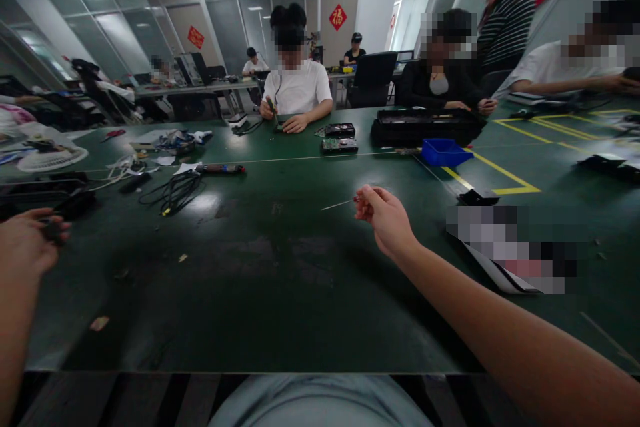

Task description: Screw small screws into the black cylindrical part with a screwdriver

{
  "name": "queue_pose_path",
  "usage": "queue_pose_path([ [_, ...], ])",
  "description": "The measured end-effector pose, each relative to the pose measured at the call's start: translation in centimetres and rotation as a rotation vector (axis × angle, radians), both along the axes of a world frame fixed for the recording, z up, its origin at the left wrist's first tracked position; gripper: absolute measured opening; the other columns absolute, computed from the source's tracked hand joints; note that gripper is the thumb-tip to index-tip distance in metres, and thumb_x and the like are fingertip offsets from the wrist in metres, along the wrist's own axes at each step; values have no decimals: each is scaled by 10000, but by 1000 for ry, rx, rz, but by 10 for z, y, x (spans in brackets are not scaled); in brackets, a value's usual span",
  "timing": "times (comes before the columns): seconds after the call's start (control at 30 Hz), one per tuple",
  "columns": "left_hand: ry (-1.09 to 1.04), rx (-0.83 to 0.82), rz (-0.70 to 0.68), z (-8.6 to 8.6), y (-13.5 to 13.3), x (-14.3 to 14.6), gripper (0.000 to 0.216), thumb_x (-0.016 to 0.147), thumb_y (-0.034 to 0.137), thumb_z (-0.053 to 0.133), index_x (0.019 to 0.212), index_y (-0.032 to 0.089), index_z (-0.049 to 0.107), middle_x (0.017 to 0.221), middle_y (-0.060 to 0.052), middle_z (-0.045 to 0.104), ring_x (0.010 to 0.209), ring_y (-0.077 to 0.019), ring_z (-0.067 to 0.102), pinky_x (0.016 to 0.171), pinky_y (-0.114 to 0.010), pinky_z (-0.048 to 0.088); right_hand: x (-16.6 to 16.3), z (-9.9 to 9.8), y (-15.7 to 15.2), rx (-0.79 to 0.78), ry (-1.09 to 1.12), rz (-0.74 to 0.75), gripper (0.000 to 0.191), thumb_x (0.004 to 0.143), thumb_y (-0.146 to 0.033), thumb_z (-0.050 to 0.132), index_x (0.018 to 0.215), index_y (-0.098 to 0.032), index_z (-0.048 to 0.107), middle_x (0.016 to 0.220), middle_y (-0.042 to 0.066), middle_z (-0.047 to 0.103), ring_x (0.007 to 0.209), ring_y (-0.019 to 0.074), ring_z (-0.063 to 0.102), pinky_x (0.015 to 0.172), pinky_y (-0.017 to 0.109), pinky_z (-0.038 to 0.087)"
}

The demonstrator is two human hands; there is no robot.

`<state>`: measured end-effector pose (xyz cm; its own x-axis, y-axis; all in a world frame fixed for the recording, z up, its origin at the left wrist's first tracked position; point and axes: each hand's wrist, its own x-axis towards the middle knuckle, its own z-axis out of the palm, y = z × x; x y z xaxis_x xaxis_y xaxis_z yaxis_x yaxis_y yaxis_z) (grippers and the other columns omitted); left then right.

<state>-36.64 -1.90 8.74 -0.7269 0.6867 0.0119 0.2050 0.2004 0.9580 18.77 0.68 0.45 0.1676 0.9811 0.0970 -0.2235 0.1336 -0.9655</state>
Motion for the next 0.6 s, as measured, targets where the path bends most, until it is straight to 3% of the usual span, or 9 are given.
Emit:
queue_pose_path([
  [0.07, -62, 107, 71, -5, 16, 22, 214, 695, -45, 383, 815, 114, 462, 548, 86, 494, 568, -35, 507, 632, -135, 434, 1, -1, 0, 8, -1, 2, 258, 833, -466, 683, 818, -208, 667, 714, -7, 597, 618, 123, 536, 589, 276, 460],
  [0.13, -125, 153, -37, -6, 26, 58, 294, 653, -69, 373, 851, 114, 491, 604, 79, 514, 627, -29, 512, 721, -169, 444, 1, -2, 0, 6, 0, 10, 257, 839, -465, 678, 829, -208, 668, 720, -7, 599, 624, 123, 541, 598, 278, 464],
  [0.27, -164, 207, -409, -11, 33, 148, 325, 643, -26, 415, 905, 125, 531, 698, 42, 536, 710, -70, 500, 724, -183, 406, 0, 1, -1, 14, 4, 12, 264, 841, -478, 669, 832, -214, 666, 724, -6, 599, 628, 128, 539, 604, 286, 466],
  [0.47, -92, 138, -931, -35, 25, 263, 285, 691, 148, 462, 950, 155, 582, 796, -27, 572, 753, -170, 542, 731, -299, 436, 0, 7, -4, 61, 13, 6, 251, 839, -472, 661, 782, -227, 647, 693, -9, 574, 609, 131, 515, 581, 288, 446],
  [0.53, 10, 61, -1088, -41, 19, 294, 306, 738, 191, 456, 1015, 161, 583, 870, -47, 600, 837, -198, 566, 785, -331, 448, 1, 8, -5, 72, -5, 15, 245, 847, -462, 652, 760, -234, 628, 662, -21, 545, 576, 128, 493, 560, 289, 429],
  [0.6, 184, -34, -1151, -46, 12, 320, 431, 699, 146, 513, 1127, 177, 552, 970, -53, 611, 895, -204, 572, 801, -333, 453, 2, 9, -6, 76, -11, 25, 241, 855, -452, 640, 748, -238, 614, 634, -31, 516, 547, 125, 472, 541, 291, 415],
])
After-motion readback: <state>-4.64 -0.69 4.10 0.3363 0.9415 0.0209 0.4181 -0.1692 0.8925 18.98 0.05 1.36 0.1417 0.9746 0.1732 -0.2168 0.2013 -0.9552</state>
